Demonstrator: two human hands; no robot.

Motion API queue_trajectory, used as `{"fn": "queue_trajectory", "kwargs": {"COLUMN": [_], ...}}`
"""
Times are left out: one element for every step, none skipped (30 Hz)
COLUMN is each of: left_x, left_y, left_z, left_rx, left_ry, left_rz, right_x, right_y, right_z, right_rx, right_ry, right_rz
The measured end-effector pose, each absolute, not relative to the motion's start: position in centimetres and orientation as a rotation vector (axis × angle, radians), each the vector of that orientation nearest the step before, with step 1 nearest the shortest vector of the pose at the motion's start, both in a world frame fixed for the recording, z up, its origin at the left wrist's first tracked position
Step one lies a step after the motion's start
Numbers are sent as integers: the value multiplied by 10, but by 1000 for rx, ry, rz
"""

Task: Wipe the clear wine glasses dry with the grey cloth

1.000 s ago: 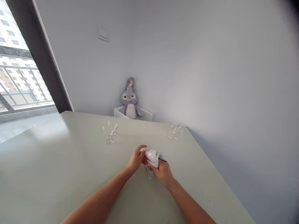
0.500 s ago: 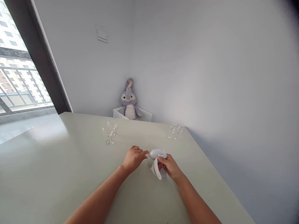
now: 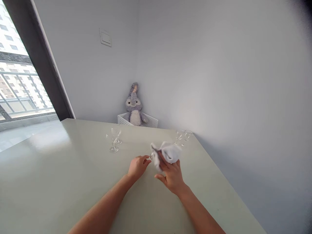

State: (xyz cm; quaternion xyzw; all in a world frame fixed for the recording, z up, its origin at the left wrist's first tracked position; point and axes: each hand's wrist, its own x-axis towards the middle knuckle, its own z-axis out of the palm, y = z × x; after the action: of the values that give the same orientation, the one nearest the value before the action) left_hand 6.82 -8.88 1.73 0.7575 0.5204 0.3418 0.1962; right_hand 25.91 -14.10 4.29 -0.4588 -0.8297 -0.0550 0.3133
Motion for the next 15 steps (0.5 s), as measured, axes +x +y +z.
{"fn": "queue_trajectory", "kwargs": {"left_x": [71, 75, 78, 80, 82, 83, 84, 85, 86, 87, 89, 91, 93, 94, 96], "left_y": [-92, -96, -99, -102, -105, -107, -108, -109, -110, -111, -112, -113, -114, -115, -116], "left_z": [17, 17, 17, 18, 18, 18, 18, 18, 17, 15, 14, 12, 10, 9, 8], "left_rx": [2261, 2402, 2530, 2629, 2689, 2715, 2715, 2701, 2682, 2660, 2632, 2593, 2542, 2483, 2422], "left_ry": [1401, 1327, 1243, 1154, 1075, 1016, 974, 948, 939, 950, 982, 1028, 1076, 1123, 1163], "left_rz": [929, 903, 888, 886, 904, 934, 965, 988, 1002, 1009, 1010, 1011, 1017, 1030, 1049], "right_x": [253, 249, 247, 248, 250, 254, 258, 263, 267, 271, 272, 273, 271, 269, 266], "right_y": [-143, -144, -144, -143, -140, -137, -133, -129, -125, -122, -119, -118, -117, -116, -116], "right_z": [44, 45, 46, 47, 47, 46, 46, 44, 43, 41, 38, 36, 33, 31, 29], "right_rx": [-1171, -1157, -1170, -1202, -1243, -1283, -1314, -1335, -1339, -1322, -1282, -1219, -1141, -1054, -970], "right_ry": [-2265, -2290, -2268, -2206, -2117, -2013, -1895, -1761, -1609, -1443, -1273, -1108, -962, -846, -760], "right_rz": [-148, -146, -137, -116, -72, 4, 120, 275, 456, 647, 828, 989, 1122, 1226, 1307]}}
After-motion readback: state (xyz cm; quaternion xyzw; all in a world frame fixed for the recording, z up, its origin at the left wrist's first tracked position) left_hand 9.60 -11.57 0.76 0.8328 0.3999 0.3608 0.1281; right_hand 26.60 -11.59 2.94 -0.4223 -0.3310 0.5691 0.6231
